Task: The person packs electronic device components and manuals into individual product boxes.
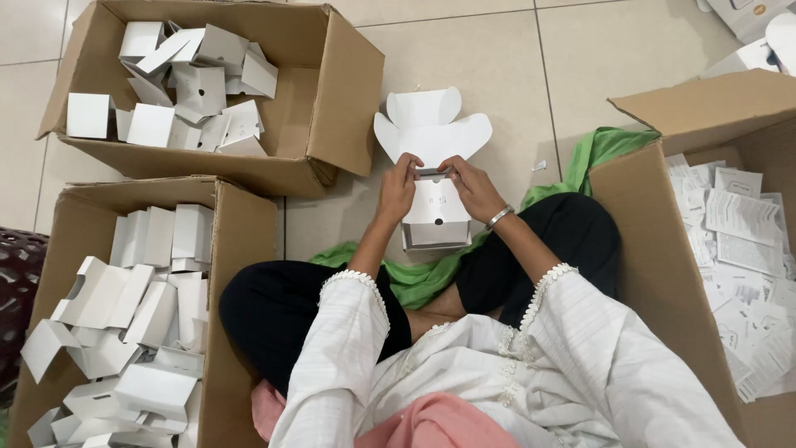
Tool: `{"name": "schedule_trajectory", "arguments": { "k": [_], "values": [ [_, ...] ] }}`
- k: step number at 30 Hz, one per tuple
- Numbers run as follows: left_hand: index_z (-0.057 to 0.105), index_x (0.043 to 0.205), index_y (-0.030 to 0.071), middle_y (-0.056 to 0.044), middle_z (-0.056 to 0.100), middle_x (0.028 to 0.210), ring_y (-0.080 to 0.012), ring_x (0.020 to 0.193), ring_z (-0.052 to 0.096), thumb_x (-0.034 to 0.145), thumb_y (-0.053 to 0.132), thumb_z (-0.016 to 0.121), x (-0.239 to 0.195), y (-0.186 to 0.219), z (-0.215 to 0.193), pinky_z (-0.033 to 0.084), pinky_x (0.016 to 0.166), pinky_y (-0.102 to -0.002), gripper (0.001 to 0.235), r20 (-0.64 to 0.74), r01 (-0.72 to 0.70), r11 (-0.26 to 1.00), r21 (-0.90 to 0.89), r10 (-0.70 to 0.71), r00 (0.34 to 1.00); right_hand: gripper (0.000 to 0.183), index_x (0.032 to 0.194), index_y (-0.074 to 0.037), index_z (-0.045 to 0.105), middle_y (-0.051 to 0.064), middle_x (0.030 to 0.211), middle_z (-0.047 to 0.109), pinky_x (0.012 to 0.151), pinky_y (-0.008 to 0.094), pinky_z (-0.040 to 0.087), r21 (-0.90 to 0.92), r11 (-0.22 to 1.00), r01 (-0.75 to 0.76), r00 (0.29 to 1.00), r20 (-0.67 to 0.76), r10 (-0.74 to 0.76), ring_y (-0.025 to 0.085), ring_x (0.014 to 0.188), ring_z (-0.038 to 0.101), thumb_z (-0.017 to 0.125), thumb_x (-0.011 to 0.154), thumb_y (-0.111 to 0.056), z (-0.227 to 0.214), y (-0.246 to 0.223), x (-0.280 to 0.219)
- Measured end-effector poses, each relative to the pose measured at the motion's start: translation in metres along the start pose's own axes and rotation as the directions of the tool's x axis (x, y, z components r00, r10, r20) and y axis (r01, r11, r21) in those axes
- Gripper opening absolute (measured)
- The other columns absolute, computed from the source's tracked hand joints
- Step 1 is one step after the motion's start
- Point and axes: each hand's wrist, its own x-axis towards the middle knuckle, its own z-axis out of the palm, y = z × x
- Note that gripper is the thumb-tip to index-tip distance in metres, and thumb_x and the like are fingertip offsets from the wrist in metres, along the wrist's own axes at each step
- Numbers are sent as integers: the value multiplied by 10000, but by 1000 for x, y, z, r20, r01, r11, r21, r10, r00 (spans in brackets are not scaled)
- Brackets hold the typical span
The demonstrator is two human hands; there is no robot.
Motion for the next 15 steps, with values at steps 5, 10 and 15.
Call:
{"name": "schedule_trajectory", "arguments": {
  "k": [5, 10, 15],
  "values": [
    [588, 1102, 28, -190, 631, 778, -346, 742, 654, 985, -13, 456, 1, -8, 0, 509, 721, -452, 181, 52, -76, 994, 74, 73, 996, 236, 1209, -97, 597, 69, 855, 638, 869, 402, 341, -272, 955, 120, 993, 16, -120, 257, 811, 591, 430, 1043, -81, 2, 13, 3],
    [563, 1144, 12, -237, 646, 833, -410, 812, 654, 892, -93, 460, 0, 1, -3, 492, 766, -499, 292, 91, -121, 982, 145, 109, 990, 245, 1228, -116, 591, 62, 850, 629, 884, 390, 317, -286, 953, 102, 995, 33, -96, 262, 800, 567, 431, 1043, -96, 6, 23, 4],
    [545, 1196, 20, -277, 670, 892, -467, 886, 645, 848, -103, 480, 7, 7, 1, 488, 786, -544, 375, 181, -85, 925, 371, 18, 983, 255, 1232, -124, 603, 59, 881, 638, 879, 381, 319, -283, 950, 135, 990, 9, -138, 241, 839, 572, 432, 1045, -94, 7, 31, 3]
  ]
}}
